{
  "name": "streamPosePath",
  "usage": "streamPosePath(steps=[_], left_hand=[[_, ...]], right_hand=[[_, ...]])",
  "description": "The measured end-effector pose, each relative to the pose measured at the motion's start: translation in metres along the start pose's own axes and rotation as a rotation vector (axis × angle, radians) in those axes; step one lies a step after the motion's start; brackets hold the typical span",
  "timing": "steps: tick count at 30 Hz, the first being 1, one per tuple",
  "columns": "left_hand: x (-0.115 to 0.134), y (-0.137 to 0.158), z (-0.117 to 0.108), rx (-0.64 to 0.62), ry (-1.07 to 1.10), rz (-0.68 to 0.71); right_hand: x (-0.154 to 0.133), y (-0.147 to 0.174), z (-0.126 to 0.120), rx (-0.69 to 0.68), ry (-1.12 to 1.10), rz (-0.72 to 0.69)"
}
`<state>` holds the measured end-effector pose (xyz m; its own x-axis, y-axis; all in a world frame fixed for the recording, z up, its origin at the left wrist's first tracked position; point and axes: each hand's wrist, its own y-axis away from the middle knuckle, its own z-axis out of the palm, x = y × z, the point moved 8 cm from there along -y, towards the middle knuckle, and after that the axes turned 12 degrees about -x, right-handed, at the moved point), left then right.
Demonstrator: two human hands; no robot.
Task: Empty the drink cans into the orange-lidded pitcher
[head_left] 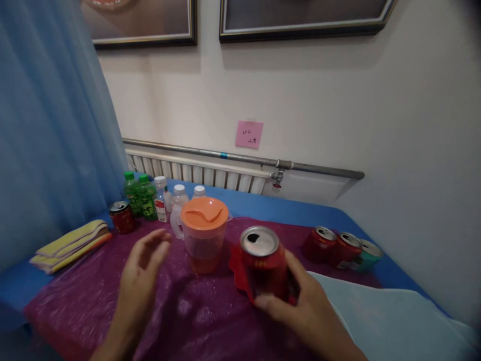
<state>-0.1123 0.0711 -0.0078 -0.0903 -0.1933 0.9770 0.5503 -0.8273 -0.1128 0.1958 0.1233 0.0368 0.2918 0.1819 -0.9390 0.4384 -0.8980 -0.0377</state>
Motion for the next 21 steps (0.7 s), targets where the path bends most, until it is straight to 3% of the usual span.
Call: streamPosePath(steps=[1,3,6,10,14,21], left_hand=[[-0.011,-0.015,-0.015,0.115,0.053,-0.05],[-0.034,-0.046,-0.019,0.111,0.109,-0.167],[-0.072,-0.074,0.002,-0.013,0.176,-0.384],[-0.107,-0.083,0.032,-0.109,0.216,-0.577],[-0.113,-0.085,0.046,-0.092,0.27,-0.523],[-0.084,-0.083,0.072,-0.029,0.415,-0.347]], right_hand=[[0.0,-0.002,-0.009,0.055,-0.017,-0.006],[0.001,-0.009,-0.022,0.135,-0.057,-0.032],[0.006,-0.025,-0.035,0.183,-0.063,-0.068],[0.026,-0.044,-0.049,0.237,0.013,-0.07],[0.064,-0.049,-0.057,0.249,0.075,0.022],[0.11,-0.047,-0.064,0.267,0.043,0.063]])
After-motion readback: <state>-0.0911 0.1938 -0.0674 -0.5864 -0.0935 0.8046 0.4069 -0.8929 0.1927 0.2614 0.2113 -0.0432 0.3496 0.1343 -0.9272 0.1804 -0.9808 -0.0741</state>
